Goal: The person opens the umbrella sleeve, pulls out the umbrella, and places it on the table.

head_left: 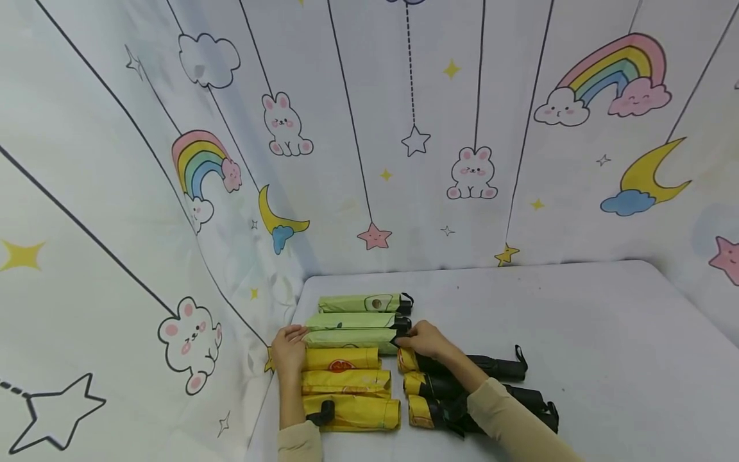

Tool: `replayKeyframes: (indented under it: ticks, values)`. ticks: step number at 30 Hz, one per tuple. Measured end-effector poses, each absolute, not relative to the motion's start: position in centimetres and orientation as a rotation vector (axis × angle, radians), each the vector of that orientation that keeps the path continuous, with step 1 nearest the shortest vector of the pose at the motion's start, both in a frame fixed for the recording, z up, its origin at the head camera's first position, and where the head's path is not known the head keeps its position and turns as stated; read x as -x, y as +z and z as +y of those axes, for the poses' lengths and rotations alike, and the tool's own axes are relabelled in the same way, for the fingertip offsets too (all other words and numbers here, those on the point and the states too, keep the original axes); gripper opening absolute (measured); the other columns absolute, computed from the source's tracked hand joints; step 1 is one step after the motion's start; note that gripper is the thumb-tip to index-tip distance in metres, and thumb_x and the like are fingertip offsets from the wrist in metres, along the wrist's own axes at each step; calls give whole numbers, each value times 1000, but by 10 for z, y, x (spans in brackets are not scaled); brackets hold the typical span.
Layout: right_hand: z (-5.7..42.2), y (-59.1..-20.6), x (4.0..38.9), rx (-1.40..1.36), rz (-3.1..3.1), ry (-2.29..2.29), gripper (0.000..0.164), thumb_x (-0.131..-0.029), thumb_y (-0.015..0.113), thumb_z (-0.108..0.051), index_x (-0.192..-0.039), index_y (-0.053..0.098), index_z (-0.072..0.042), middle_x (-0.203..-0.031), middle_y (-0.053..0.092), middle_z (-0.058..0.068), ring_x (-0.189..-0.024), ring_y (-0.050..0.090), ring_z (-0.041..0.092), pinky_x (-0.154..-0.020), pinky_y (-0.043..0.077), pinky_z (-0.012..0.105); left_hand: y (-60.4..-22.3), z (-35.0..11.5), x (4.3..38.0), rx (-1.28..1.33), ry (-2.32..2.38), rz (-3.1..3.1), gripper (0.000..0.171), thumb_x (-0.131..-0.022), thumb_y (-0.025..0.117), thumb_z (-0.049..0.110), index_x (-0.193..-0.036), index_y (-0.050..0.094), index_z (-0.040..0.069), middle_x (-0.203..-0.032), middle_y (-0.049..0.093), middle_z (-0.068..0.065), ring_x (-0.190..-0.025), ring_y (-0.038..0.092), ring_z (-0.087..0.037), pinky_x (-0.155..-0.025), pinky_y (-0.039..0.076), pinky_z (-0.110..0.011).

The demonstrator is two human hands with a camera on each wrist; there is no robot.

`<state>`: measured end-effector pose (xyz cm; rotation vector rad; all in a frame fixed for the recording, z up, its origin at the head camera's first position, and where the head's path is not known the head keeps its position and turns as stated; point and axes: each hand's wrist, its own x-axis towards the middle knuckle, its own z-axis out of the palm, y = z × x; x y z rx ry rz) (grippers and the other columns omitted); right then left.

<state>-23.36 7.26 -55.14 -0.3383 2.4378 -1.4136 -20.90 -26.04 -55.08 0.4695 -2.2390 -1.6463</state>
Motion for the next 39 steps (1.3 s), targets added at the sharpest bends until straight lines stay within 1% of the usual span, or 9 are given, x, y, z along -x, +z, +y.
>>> replayKeyframes:
  ticks: [4, 8, 11, 14, 15, 21, 29, 34, 39]
  values:
    - [71, -552, 233, 367, 2472, -1428, 46, -100, 73, -26, -58, 57, -15, -51, 31, -9, -48, 24, 9, -49, 26, 25, -550, -260, 208, -468, -1652, -2245, 38, -94, 47, -14, -130, 60, -9, -124, 70, -26, -120, 67, -42, -68, 48, -12]
    - [71, -554, 232, 339, 2524, -1441, 27, -98, 75, -29, -86, 81, -5, -65, 61, -5, -55, 46, 10, -58, 43, 28, -548, -261, 206, -483, -1637, -2260, 37, -95, 48, -14, -130, 60, -8, -125, 70, -25, -120, 66, -42, -64, 48, -15]
    - [71, -554, 232, 313, 2525, -1467, 36, -96, 77, -34, -75, 75, -5, -62, 57, -5, -53, 43, 10, -55, 41, 28, -548, -261, 207, -504, -1610, -2271, 36, -96, 49, -13, -129, 61, -6, -125, 71, -23, -120, 66, -41, -64, 48, -16]
    - [71, -551, 233, 307, 2500, -1525, 46, -94, 79, -38, -62, 62, -10, -54, 35, -7, -48, 29, 10, -50, 29, 26, -550, -261, 208, -515, -1597, -2272, 37, -95, 48, -13, -129, 61, -6, -125, 71, -23, -120, 66, -41, -66, 48, -14]
    - [70, -550, 233, 316, 2494, -1545, 46, -94, 79, -38, -61, 61, -10, -53, 35, -8, -48, 30, 10, -49, 28, 26, -550, -261, 208, -520, -1592, -2274, 37, -95, 48, -13, -129, 62, -5, -125, 71, -23, -120, 66, -41, -66, 48, -14]
    - [67, -543, 231, 333, 2501, -1656, 29, -93, 81, -36, -92, 84, -6, -72, 75, 4, -61, 65, 18, -57, 49, 29, -551, -262, 209, -535, -1577, -2276, 37, -94, 49, -13, -128, 63, -5, -124, 71, -22, -119, 67, -41, -62, 46, -18]
    - [63, -539, 226, 190, 2454, -1829, 34, -90, 84, -34, -111, 82, -7, -95, 80, 8, -75, 77, 22, -72, 63, 37, -552, -262, 208, -548, -1591, -2258, 34, -96, 53, -11, -128, 64, -4, -125, 71, -23, -120, 67, -41, -63, 47, -17]
    - [62, -536, 224, 81, 2443, -1832, 32, -89, 84, -39, -108, 84, -14, -87, 80, 2, -77, 76, 18, -77, 59, 39, -552, -263, 208, -560, -1612, -2240, 34, -96, 53, -12, -127, 64, -3, -124, 72, -22, -119, 68, -40, -57, 46, -20]
    - [63, -534, 223, 6, 2420, -1864, 30, -87, 86, -41, -104, 85, -16, -88, 80, 1, -90, 74, 22, -90, 57, 53, -552, -266, 209, -532, -1655, -2203, 37, -95, 49, -13, -128, 63, -5, -123, 72, -23, -118, 68, -41, -56, 44, -19]
